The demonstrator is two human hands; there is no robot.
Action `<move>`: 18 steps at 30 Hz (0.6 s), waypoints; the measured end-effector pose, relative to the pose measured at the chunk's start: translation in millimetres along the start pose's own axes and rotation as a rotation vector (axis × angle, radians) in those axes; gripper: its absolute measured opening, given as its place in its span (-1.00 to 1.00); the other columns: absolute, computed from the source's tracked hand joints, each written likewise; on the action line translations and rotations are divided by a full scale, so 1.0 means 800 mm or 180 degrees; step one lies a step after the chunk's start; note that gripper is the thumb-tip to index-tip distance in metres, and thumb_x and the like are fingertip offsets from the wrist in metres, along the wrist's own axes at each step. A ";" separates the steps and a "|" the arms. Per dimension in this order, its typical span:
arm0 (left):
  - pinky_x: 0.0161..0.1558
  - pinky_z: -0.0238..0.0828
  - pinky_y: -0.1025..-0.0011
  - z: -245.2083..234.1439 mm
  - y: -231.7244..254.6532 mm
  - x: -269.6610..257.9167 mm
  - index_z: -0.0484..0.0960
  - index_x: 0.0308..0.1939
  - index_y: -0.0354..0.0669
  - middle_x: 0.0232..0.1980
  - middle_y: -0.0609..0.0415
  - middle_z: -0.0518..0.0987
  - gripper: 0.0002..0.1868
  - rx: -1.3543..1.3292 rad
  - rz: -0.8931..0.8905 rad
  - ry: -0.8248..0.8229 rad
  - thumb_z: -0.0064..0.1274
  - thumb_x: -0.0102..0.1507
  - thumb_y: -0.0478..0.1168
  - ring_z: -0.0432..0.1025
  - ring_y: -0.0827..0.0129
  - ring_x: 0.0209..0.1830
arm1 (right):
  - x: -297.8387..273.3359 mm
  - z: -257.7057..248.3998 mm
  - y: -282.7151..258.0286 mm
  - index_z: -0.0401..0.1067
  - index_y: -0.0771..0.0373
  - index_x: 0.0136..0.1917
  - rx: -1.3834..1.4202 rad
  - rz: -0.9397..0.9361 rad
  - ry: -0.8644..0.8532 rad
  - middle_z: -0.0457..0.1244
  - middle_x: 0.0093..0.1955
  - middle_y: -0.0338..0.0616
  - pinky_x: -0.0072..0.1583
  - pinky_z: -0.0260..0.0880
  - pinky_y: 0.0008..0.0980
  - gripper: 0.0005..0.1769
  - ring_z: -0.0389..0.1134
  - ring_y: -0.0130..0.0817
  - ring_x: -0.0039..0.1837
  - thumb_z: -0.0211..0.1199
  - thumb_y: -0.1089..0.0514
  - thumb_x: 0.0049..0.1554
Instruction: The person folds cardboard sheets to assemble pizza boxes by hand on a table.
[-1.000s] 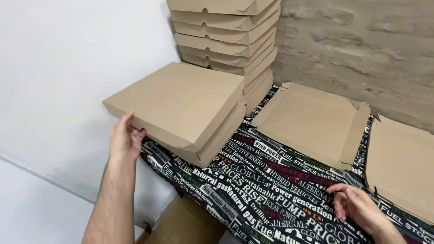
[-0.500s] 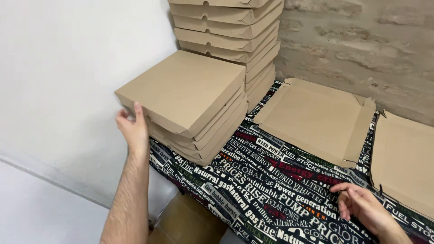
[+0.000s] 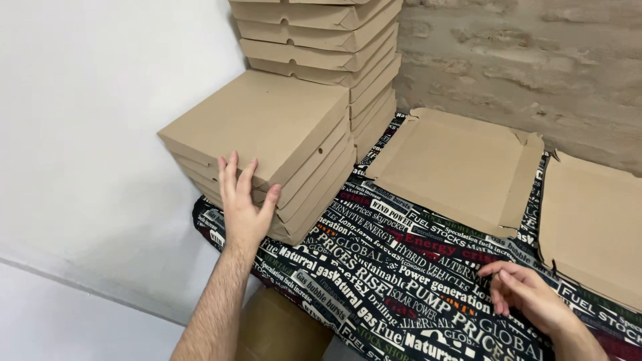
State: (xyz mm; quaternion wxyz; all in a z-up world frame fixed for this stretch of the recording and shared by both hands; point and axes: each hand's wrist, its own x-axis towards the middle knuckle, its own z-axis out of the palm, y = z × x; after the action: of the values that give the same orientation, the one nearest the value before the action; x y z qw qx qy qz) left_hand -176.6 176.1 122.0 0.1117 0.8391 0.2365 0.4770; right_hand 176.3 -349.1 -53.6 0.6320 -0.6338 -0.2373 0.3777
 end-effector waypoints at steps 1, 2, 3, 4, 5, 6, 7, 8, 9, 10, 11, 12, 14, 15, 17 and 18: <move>0.74 -0.09 -0.45 0.000 -0.002 0.000 0.54 0.59 -0.07 0.87 -0.21 0.13 -0.30 -0.0015 0.0060 0.0000 0.15 0.48 0.21 -0.16 -0.29 0.91 | -0.001 0.001 -0.002 0.62 0.54 0.33 -0.0007 0.0044 -0.0005 0.37 -0.38 0.24 -0.37 0.34 -0.12 -0.46 0.44 0.06 -0.39 0.18 0.00 0.43; 0.75 -0.09 -0.44 0.000 -0.003 0.003 0.53 0.58 -0.09 0.86 -0.24 0.13 -0.33 -0.0035 0.0127 0.0000 0.16 0.49 0.17 -0.17 -0.31 0.91 | -0.002 0.002 -0.004 0.62 0.54 0.33 -0.0011 0.0084 -0.0003 0.39 -0.38 0.25 -0.37 0.34 -0.12 -0.48 0.45 0.07 -0.39 0.17 0.01 0.43; 0.75 -0.09 -0.44 -0.004 0.006 0.001 0.53 0.58 -0.09 0.86 -0.24 0.13 -0.33 -0.0044 0.0143 -0.0008 0.16 0.49 0.17 -0.17 -0.31 0.91 | -0.001 0.005 -0.004 0.62 0.54 0.33 -0.0001 0.0079 0.0013 0.39 -0.38 0.25 -0.37 0.34 -0.12 -0.48 0.45 0.07 -0.39 0.17 0.01 0.43; 0.75 -0.12 -0.48 -0.005 0.015 0.001 0.42 0.66 -0.10 0.89 -0.23 0.02 -0.23 0.0167 -0.0012 -0.0021 0.10 0.49 0.24 -0.24 -0.29 0.92 | -0.001 0.006 -0.005 0.61 0.54 0.32 0.0013 0.0074 -0.0004 0.38 -0.38 0.25 -0.37 0.34 -0.13 -0.48 0.45 0.06 -0.39 0.19 0.00 0.42; 0.74 -0.16 -0.51 -0.006 0.025 0.000 0.31 0.75 -0.10 0.92 -0.23 -0.09 -0.13 0.0379 -0.0167 -0.0033 0.04 0.50 0.31 -0.32 -0.28 0.92 | 0.000 0.006 -0.006 0.61 0.53 0.32 0.0026 0.0070 -0.0021 0.38 -0.38 0.25 -0.38 0.33 -0.14 -0.48 0.44 0.06 -0.40 0.20 0.00 0.41; 0.74 -0.16 -0.51 0.000 0.036 -0.009 0.31 0.75 -0.10 0.92 -0.23 -0.09 -0.13 0.0342 -0.0143 -0.0053 0.04 0.50 0.31 -0.32 -0.28 0.92 | 0.000 0.012 -0.010 0.61 0.53 0.32 0.0033 0.0069 0.0026 0.38 -0.38 0.25 -0.38 0.33 -0.14 -0.48 0.44 0.06 -0.40 0.20 0.00 0.41; 0.78 -0.09 -0.52 0.007 0.047 -0.018 0.21 0.79 -0.05 0.92 -0.20 -0.04 -0.12 0.0289 0.0305 0.0167 0.12 0.51 0.24 -0.19 -0.25 0.93 | 0.000 0.017 -0.013 0.60 0.52 0.32 0.0023 -0.0005 -0.0050 0.37 -0.41 0.19 -0.38 0.33 -0.17 -0.44 0.44 0.01 -0.41 0.21 -0.05 0.39; 0.82 -0.02 -0.53 0.017 0.061 -0.029 0.11 0.83 0.01 0.92 -0.17 0.01 -0.08 0.0202 0.0752 0.0374 0.20 0.52 0.18 -0.06 -0.23 0.93 | -0.007 0.017 -0.014 0.60 0.51 0.32 0.0013 -0.0065 -0.0095 0.36 -0.43 0.14 -0.37 0.33 -0.19 -0.41 0.44 -0.04 -0.42 0.23 -0.10 0.37; 0.82 -0.02 -0.53 0.028 0.084 -0.031 0.11 0.83 0.01 0.92 -0.17 0.01 -0.08 0.0133 0.0774 0.0340 0.20 0.52 0.18 -0.06 -0.23 0.93 | -0.004 0.024 -0.019 0.60 0.51 0.32 0.0019 -0.0053 -0.0016 0.36 -0.43 0.14 -0.37 0.33 -0.19 -0.41 0.44 -0.04 -0.42 0.23 -0.10 0.37; 0.69 0.23 -0.35 0.041 0.110 -0.035 0.33 0.61 -0.11 0.71 -0.21 0.29 -0.28 -0.0292 0.1125 0.0088 0.21 0.49 0.10 0.21 -0.16 0.73 | -0.008 0.028 -0.025 0.59 0.47 0.30 0.0002 -0.0035 -0.0077 0.38 -0.44 0.12 -0.36 0.35 -0.22 -0.49 0.46 -0.08 -0.42 0.22 -0.04 0.39; 0.56 0.47 -0.18 0.053 0.136 -0.039 0.55 0.39 -0.24 0.50 -0.25 0.56 -0.46 -0.0724 0.1473 -0.0159 0.22 0.46 0.01 0.47 -0.10 0.53 | -0.011 0.030 -0.030 0.59 0.43 0.28 -0.0014 -0.0016 -0.0138 0.40 -0.45 0.10 -0.35 0.38 -0.25 -0.57 0.47 -0.13 -0.41 0.21 0.02 0.42; 0.56 0.47 -0.18 0.087 0.151 -0.049 0.55 0.39 -0.24 0.50 -0.25 0.56 -0.46 -0.0826 0.1484 -0.0197 0.22 0.46 0.01 0.47 -0.10 0.53 | -0.008 0.029 -0.022 0.59 0.43 0.28 -0.0018 0.0013 -0.0033 0.40 -0.45 0.10 -0.35 0.38 -0.25 -0.57 0.47 -0.13 -0.41 0.21 0.02 0.42; 0.54 0.37 -0.17 0.150 0.185 -0.070 0.71 0.27 -0.04 0.44 -0.10 0.63 -0.55 -0.0910 0.2153 -0.0208 0.36 0.36 0.00 0.53 -0.08 0.49 | -0.001 0.025 -0.006 0.53 0.39 0.28 0.0143 -0.0203 -0.0135 0.41 -0.41 0.16 -0.38 0.57 -0.29 -0.53 0.57 -0.06 -0.41 0.29 -0.08 0.37; 0.54 0.37 -0.17 0.182 0.201 -0.077 0.71 0.27 -0.04 0.44 -0.10 0.63 -0.55 -0.1006 0.2176 -0.0232 0.36 0.36 0.00 0.53 -0.08 0.49 | -0.006 0.030 -0.014 0.53 0.39 0.28 0.0143 -0.0190 -0.0035 0.41 -0.41 0.16 -0.38 0.57 -0.29 -0.53 0.57 -0.06 -0.41 0.29 -0.08 0.37; 0.42 0.50 0.05 0.241 0.230 -0.091 0.74 0.17 -0.03 0.32 0.06 0.67 -0.68 -0.1240 0.2447 -0.0921 0.31 0.37 -0.08 0.58 0.09 0.41 | -0.008 0.043 -0.027 0.52 0.41 0.27 0.0171 -0.0193 -0.0184 0.41 -0.42 0.17 -0.37 0.58 -0.31 -0.57 0.56 -0.09 -0.41 0.33 -0.01 0.37; 0.42 0.50 0.05 0.275 0.242 -0.093 0.74 0.17 -0.03 0.32 0.06 0.67 -0.68 -0.1303 0.2479 -0.0951 0.31 0.37 -0.08 0.58 0.09 0.41 | -0.011 0.045 -0.030 0.52 0.41 0.27 0.0188 -0.0186 -0.0110 0.41 -0.42 0.17 -0.37 0.58 -0.31 -0.57 0.56 -0.09 -0.41 0.33 -0.01 0.37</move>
State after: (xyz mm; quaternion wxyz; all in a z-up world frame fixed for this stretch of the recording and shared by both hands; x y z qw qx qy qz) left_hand 34.7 -20.3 31.8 0.1204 0.8856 -0.2139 0.3942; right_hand 147.3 -331.4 -25.2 0.6570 -0.6011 -0.2553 0.3767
